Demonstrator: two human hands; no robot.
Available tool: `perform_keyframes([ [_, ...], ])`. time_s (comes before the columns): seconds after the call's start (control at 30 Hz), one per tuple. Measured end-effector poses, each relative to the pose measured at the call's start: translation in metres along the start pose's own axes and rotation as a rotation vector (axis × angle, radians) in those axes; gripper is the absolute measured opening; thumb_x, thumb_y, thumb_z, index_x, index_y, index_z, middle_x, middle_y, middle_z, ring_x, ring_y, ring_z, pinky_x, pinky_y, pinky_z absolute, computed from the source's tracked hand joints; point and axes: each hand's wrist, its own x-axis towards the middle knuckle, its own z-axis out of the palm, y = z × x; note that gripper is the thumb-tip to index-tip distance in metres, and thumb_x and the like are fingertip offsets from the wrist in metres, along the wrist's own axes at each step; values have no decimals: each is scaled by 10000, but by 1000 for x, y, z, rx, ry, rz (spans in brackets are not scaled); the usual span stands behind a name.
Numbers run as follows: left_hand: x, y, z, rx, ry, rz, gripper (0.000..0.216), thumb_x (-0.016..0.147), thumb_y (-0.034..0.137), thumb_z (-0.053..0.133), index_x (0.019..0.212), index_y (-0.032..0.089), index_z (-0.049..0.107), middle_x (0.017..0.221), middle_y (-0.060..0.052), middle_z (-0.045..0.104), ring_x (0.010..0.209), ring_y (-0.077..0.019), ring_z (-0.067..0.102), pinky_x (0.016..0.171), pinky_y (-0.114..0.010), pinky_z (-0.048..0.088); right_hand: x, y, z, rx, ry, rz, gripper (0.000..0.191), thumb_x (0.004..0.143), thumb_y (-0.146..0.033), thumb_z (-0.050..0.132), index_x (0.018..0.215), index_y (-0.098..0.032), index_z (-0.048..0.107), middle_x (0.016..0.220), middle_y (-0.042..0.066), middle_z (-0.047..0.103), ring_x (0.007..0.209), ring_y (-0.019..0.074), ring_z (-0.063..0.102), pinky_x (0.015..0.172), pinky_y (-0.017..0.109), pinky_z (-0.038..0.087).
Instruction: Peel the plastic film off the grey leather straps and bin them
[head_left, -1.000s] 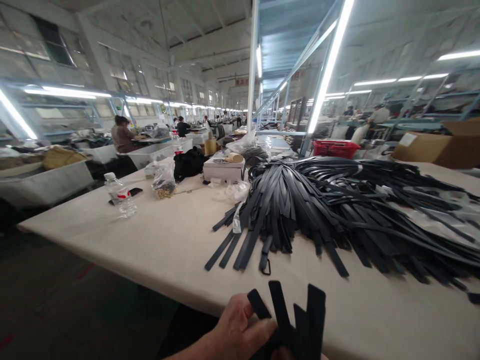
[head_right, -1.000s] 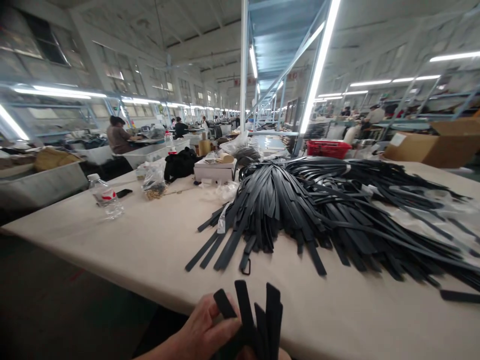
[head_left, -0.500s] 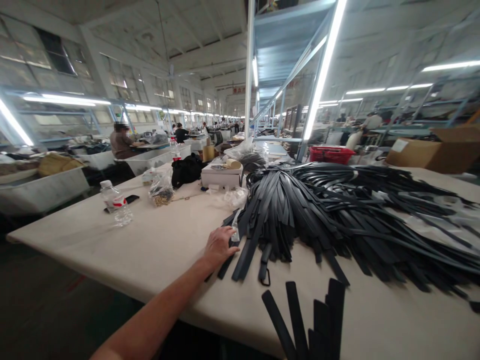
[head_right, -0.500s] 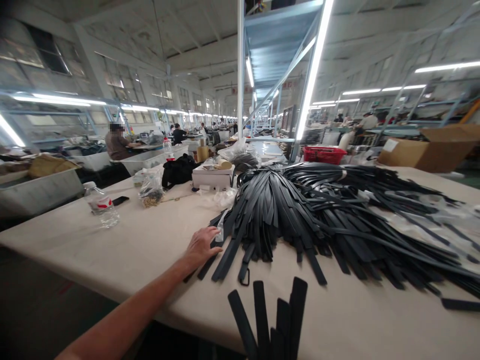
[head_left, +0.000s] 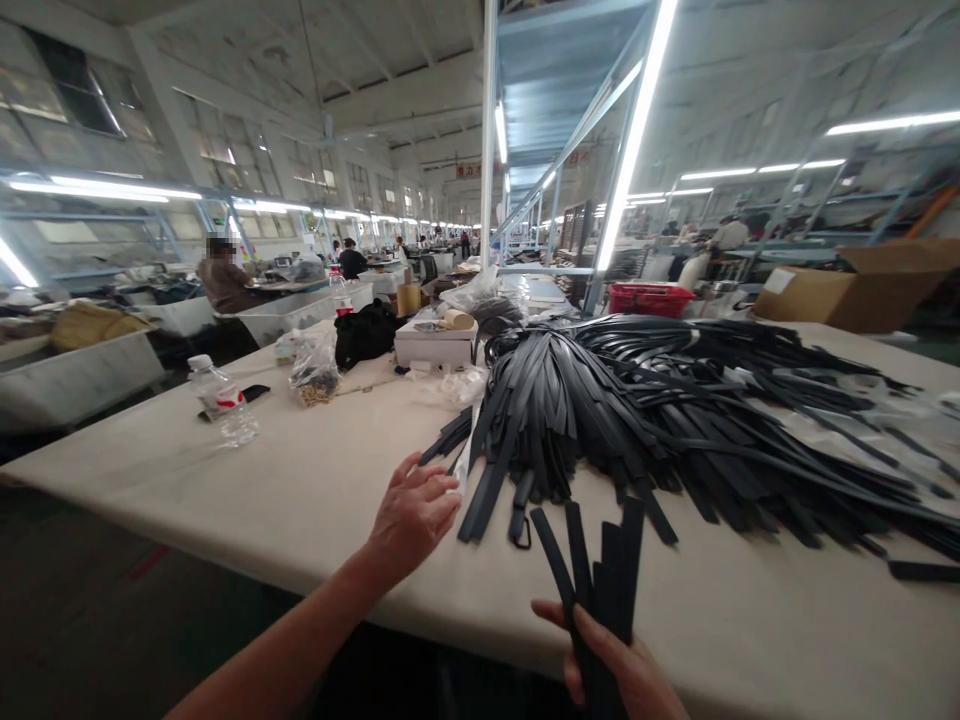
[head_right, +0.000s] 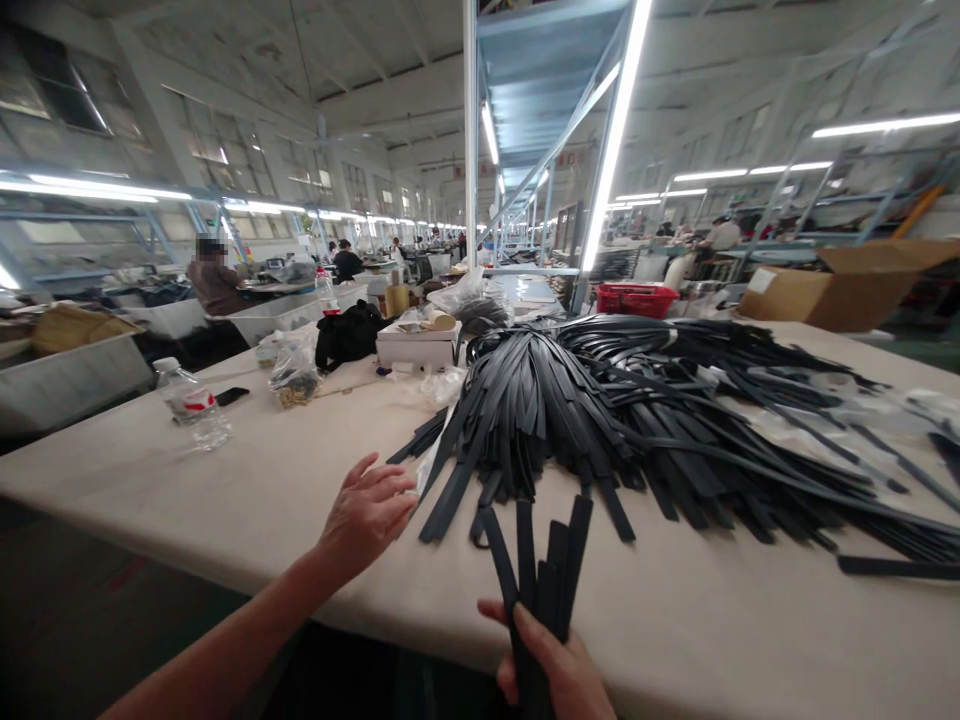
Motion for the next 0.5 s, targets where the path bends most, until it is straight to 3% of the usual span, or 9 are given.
perform_keyframes([
  [0.17,-33,35,-28,-7,-32,133,130,884,157,574,889,241,673,977,33,747,1030,-163,621,1168,-399,159,16,-11,40,-94,-139,-1,582,775,-555,665,1100,-73,692,483,7,604,441,81,495,454,180,331],
  [0.33,-55,61,-35,-94,-123,150,148,899,134,552,875,225,666,988,19,744,1012,-154,628,1176,-395,148,31,-12,75,-254,-215,-48,556,725,-571,677,993,-85,680,490,-12,599,447,109,530,484,221,391],
  [0.43,-66,67,-38,-253,-151,44,113,882,214,600,964,245,672,995,-7,742,967,-170,648,1123,-396,274,36,-11,80,-323,-205,-120,520,709,-571,685,895,-86,705,454,-29,562,428,99,491,476,227,371],
  [0.5,-73,67,-40,-408,-167,-184,213,843,324,651,1033,230,662,1008,-53,731,934,-197,656,991,-369,424,37,-11,78,-378,-176,-172,479,737,-551,661,873,-94,715,437,-40,539,416,92,464,464,226,351],
])
